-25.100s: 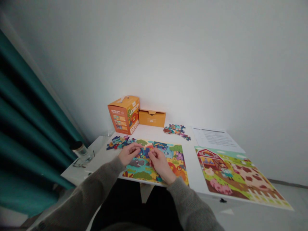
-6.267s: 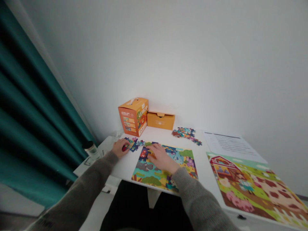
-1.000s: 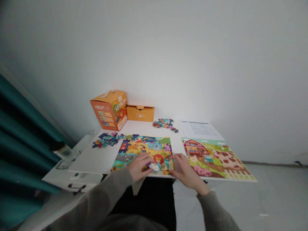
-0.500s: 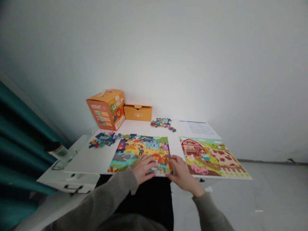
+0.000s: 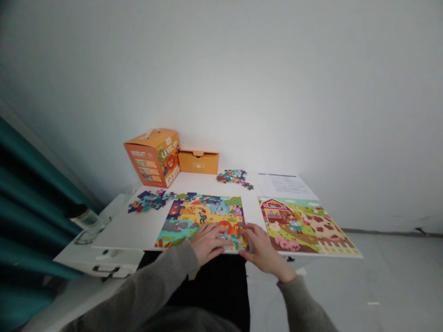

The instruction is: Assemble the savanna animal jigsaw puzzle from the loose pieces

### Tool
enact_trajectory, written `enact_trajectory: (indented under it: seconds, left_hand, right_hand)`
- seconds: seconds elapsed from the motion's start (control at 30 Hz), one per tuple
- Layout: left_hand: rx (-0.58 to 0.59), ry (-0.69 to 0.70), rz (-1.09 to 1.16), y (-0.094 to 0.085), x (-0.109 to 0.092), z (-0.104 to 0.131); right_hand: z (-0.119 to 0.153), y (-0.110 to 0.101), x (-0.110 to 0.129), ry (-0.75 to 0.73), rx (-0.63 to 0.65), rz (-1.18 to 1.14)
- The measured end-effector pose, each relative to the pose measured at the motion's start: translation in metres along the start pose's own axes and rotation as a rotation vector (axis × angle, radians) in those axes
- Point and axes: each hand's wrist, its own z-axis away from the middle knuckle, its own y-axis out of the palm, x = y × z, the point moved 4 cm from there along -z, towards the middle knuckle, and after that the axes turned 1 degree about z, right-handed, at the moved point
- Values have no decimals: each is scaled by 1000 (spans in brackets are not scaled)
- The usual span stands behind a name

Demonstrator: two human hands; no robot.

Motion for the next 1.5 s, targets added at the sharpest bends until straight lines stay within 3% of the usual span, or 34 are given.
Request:
enact_trajectory:
  seconds: [0.43,1.03,1.33,1.5]
  left_hand:
    - [-19,-2,73,0,5,-1]
    - [-21,12,-46,3,-2,1]
    - [9,18,-31,5,-5,-9]
    - [-2,25,-16,6,-5,-12]
  right_hand:
    - [-1,-2,1,-5,-23,-5]
    - [1,1,0,9,-51,28]
    - [5,-8,-4,-64,46,-157]
    - [5,-11,-14,-38,2,-158]
